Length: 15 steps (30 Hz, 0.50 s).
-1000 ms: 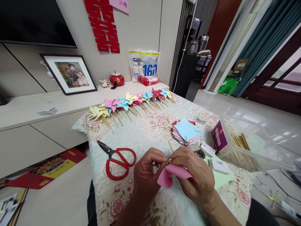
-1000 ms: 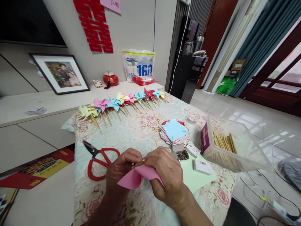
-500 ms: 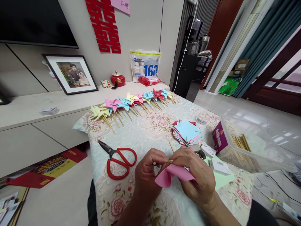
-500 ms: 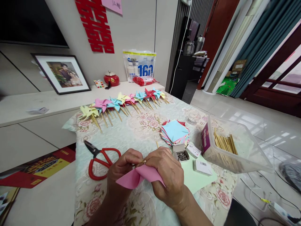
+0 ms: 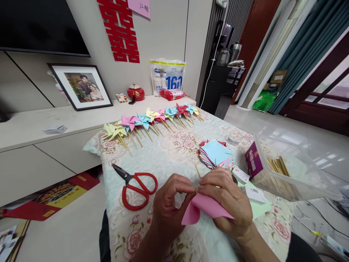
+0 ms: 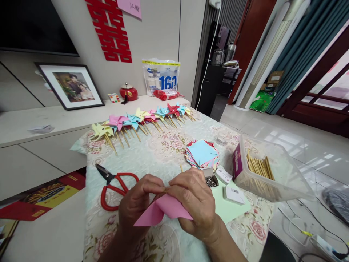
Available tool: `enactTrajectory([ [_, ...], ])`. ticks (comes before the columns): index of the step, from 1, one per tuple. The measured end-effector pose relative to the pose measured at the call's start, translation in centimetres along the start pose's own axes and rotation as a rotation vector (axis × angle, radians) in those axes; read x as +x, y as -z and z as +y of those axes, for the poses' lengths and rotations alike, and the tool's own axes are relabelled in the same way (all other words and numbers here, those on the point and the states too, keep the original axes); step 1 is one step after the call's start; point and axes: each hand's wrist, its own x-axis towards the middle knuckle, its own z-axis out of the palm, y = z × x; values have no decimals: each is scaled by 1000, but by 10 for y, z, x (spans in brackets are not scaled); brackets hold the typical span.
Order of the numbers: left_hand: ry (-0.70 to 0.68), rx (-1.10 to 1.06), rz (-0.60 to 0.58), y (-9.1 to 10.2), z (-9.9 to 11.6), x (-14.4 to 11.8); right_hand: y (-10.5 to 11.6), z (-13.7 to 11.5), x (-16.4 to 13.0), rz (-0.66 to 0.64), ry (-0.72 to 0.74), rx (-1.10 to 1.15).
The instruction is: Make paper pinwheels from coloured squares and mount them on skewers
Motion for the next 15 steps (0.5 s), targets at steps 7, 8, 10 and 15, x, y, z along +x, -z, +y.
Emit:
enactTrajectory([
  [7,-63,21,5,-3,-1,2,-1,-1,0,4,4,-18],
  [8,-57,21,11,-4,-1,2,0,-2,0,6,3,-15],
  [10,-52,17,20,-4,-1,2,0,-2,1,8,1,-7],
  [15,-71,31,6,-3,0,1,0,-3,1,-8,-2,0],
])
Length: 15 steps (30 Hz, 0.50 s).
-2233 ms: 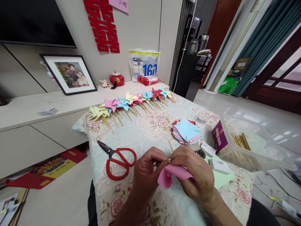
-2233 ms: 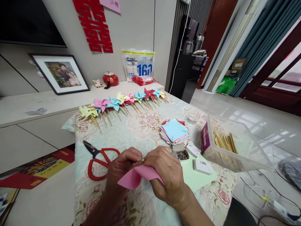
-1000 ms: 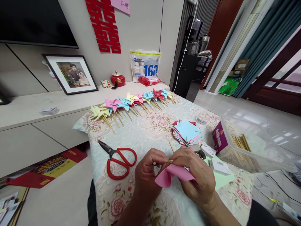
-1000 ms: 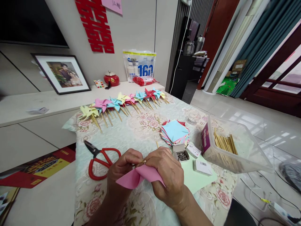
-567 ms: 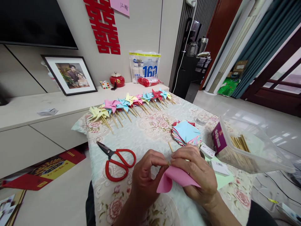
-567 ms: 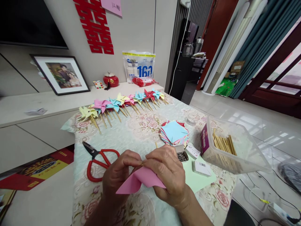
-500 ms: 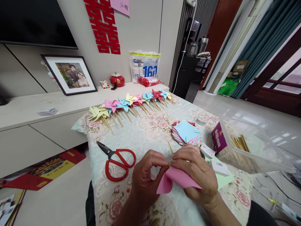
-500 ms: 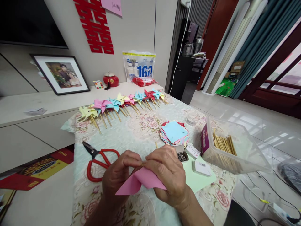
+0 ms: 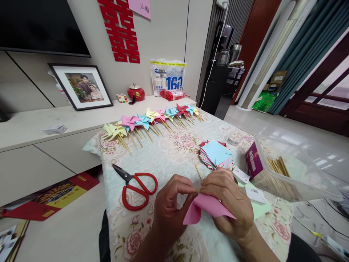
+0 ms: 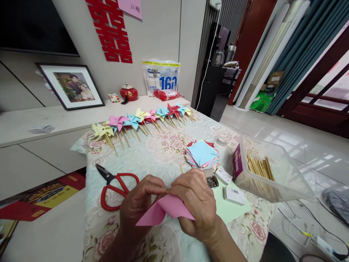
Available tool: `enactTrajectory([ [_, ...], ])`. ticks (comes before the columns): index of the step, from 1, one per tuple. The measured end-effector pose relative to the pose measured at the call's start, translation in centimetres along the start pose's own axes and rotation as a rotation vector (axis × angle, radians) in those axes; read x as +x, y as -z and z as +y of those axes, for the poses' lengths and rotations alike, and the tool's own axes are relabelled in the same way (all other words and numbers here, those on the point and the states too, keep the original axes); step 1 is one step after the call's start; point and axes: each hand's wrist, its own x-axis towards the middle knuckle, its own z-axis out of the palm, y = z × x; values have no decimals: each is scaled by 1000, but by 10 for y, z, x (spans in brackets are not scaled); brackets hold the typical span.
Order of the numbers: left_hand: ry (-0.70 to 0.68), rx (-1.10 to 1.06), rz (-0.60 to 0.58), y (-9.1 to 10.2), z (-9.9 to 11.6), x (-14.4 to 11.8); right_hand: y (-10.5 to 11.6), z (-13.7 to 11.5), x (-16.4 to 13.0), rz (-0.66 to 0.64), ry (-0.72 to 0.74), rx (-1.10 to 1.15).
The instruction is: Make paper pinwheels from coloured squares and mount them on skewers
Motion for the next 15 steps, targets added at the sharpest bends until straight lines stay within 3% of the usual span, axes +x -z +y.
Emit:
enactTrajectory([
  [15,-41,19,-13,-4,3,1,2,1,-2,-6,-15,-7],
])
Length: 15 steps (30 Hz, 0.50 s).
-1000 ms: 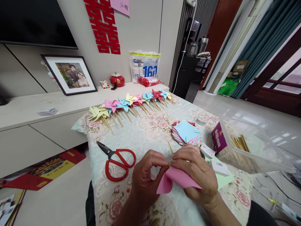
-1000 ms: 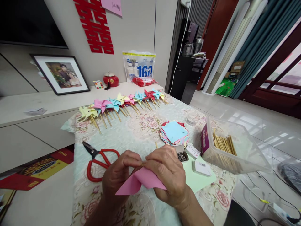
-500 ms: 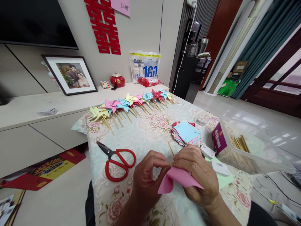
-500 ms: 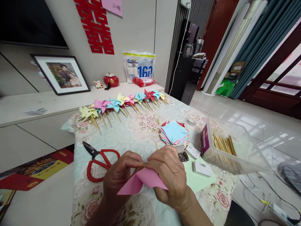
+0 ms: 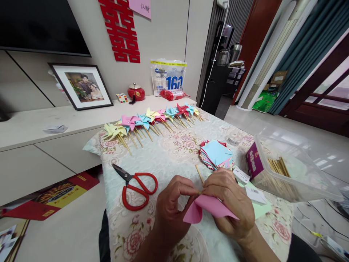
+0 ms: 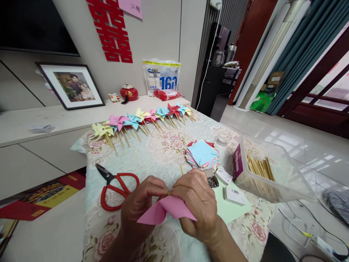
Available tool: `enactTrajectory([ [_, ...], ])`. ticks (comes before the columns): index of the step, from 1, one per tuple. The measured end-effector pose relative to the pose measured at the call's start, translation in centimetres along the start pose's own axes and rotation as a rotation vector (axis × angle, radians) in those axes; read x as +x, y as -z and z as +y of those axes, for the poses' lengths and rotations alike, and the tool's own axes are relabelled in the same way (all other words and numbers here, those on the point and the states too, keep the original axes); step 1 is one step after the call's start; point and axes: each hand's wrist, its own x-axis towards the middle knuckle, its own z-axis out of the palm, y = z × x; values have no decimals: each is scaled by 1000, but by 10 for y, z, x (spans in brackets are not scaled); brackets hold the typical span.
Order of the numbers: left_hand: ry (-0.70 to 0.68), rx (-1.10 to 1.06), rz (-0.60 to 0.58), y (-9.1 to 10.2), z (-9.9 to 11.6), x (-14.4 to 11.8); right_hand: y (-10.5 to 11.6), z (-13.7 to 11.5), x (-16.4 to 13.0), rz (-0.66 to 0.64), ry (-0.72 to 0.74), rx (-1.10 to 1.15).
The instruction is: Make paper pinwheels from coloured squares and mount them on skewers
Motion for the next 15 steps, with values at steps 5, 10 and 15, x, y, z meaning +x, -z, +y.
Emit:
enactTrajectory([
  [5,95,-20,-28,2,-4,-1,-2,2,3,-13,-96,63],
  [10,383,-193,-118,2,-5,-1,-4,10,-2,19,-345,185],
  [15,777,-398,-85,-4,3,0,1,19,-6,-43,-567,272],
])
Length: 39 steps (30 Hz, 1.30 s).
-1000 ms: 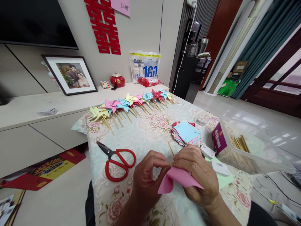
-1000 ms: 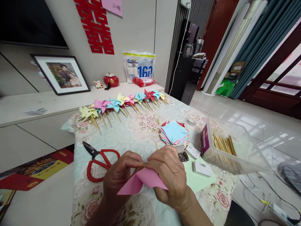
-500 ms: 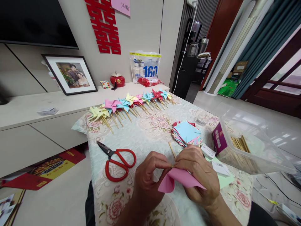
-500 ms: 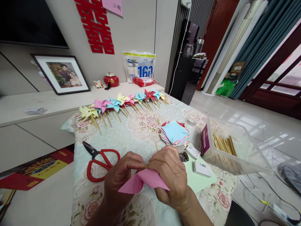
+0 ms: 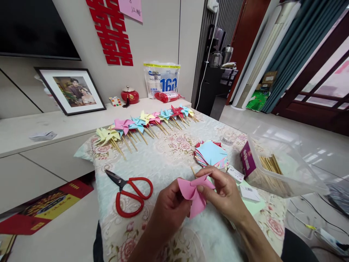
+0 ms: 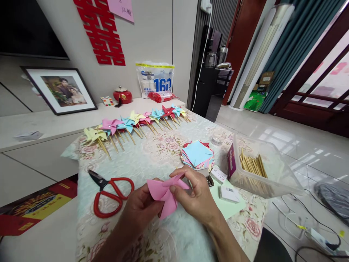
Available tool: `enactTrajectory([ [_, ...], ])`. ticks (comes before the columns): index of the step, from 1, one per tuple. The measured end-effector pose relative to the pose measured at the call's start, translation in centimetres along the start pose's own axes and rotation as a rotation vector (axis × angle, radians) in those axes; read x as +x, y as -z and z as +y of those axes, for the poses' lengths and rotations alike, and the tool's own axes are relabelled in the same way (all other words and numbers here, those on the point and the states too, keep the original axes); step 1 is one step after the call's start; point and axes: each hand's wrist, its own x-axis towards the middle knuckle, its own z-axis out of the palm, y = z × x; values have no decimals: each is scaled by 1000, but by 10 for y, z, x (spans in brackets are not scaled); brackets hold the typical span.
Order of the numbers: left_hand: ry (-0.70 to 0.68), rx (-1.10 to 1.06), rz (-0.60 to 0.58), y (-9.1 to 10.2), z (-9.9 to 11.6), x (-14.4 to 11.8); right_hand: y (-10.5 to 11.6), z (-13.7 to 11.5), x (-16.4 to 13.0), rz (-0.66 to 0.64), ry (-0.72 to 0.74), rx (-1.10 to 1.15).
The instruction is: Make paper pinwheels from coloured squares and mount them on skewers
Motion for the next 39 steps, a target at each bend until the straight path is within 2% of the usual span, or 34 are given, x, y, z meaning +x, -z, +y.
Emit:
enactTrajectory([
  [3,122,-18,23,-5,4,-1,3,2,2,-72,-103,114],
  [8,176,3,57,-9,5,1,4,3,4,-159,-223,246],
  [21,253,-49,75,-9,-7,4,5,2,3,-165,-377,373],
  [26,257,-151,118,-8,-7,8,-1,9,4,-125,-343,382],
  [29,276,-230,162,-6,-4,12,-3,16,3,-53,-298,331],
  [33,269,-250,182,-2,-4,15,-1,21,2,19,-241,146],
  [39,286,-261,173,1,-7,16,-2,20,1,-17,-95,-123],
])
